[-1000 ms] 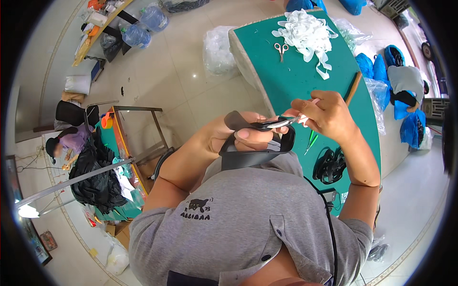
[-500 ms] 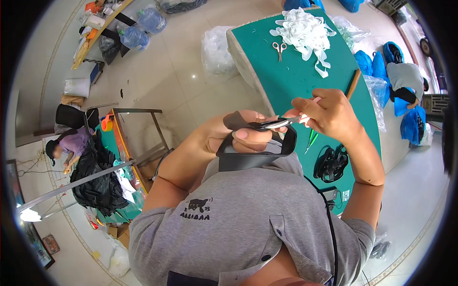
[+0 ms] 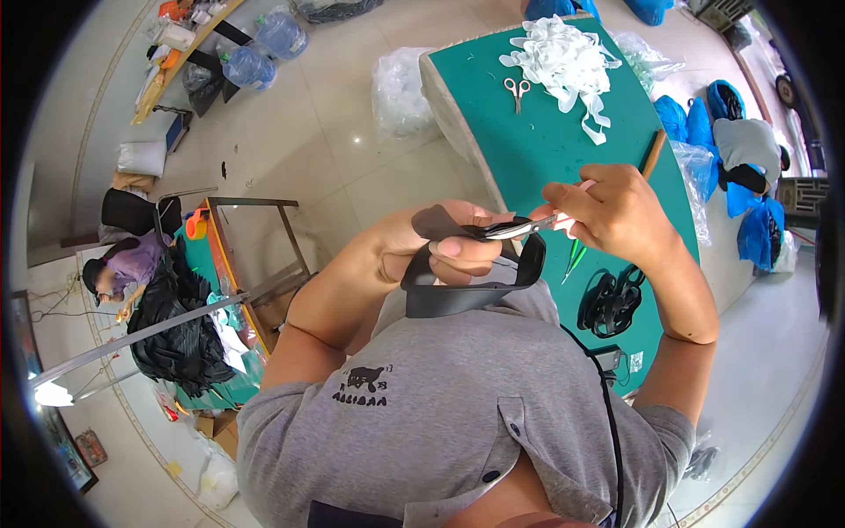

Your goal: Assembling black plastic straps and frames using scissors for trimming and small pins for attachment.

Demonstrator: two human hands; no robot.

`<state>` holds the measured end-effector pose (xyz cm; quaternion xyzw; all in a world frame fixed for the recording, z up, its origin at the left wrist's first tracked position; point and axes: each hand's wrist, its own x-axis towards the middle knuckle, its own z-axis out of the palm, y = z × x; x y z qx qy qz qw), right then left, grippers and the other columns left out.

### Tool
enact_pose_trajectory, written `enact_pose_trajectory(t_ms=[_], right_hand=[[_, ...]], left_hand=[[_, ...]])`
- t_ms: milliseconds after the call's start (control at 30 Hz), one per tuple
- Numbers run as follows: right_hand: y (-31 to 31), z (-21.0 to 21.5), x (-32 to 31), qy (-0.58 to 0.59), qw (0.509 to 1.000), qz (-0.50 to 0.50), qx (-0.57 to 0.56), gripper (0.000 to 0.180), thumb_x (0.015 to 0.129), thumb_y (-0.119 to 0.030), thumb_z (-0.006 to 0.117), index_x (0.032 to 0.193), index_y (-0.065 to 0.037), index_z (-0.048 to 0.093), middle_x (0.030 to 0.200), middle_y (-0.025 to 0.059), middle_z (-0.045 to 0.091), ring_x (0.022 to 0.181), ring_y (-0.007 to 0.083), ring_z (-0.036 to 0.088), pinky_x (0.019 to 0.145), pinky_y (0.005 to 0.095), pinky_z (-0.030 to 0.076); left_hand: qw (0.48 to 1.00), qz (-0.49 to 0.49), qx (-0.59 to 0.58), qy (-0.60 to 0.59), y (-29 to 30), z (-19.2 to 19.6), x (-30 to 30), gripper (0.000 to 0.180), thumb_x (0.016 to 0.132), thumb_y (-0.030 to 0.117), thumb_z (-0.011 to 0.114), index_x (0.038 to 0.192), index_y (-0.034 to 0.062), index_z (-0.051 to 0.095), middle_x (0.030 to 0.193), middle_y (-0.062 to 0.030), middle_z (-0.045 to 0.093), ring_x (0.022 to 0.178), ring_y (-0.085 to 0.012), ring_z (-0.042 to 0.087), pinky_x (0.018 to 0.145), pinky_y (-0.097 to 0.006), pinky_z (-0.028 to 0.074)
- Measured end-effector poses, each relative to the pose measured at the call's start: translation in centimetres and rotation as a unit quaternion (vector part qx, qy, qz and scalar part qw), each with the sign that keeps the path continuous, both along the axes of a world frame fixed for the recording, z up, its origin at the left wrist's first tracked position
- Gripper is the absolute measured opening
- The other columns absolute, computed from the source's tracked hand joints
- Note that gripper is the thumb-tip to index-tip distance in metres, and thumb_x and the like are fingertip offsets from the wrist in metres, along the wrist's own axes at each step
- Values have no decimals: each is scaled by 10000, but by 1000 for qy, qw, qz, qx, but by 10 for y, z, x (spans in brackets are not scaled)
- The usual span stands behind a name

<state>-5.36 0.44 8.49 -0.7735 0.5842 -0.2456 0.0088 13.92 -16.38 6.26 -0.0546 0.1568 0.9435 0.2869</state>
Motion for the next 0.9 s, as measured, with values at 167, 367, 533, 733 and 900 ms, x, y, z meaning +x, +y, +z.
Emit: enact_pose_trajectory(t_ms=[167,367,533,733,900], right_hand=[[2,11,1,39,999,-16,10,351,535,-89,756,850,-31,616,547,21,515,480,198,453,414,316,368],[6,26,5,140,989,-45,20,236,675,-117,742,853,-40,606,507,12,469,464,165,439,402,304,347],[7,35,12,220,972,-83,18,217,696,-133,734,841,-38,605,502,8,460,484,155,440,403,301,361],[3,37,4,213,973,-88,3,233,692,-101,730,884,-24,622,558,34,528,522,161,487,407,285,377],[-3,8,3,-290,931,-204,82,219,777,-122,725,942,-7,639,631,31,593,510,93,524,422,220,374]], left_hand=[[999,8,-34,-19,0,3,-3,226,991,188,432,814,64,500,536,70,340,417,-3,221,360,-185,178],[989,68,-47,-119,5,14,-4,323,1016,203,370,740,67,468,522,36,386,389,-20,267,347,-189,202],[986,99,-41,-125,5,3,-5,307,1014,203,374,769,50,481,531,17,421,387,-32,309,357,-191,228],[982,165,-47,-72,2,-13,-4,237,1002,234,414,878,41,471,611,-11,488,464,-61,400,441,-192,316],[902,360,-237,-26,15,-5,-3,233,955,190,536,1137,61,469,938,-47,571,818,-99,550,691,-225,452]])
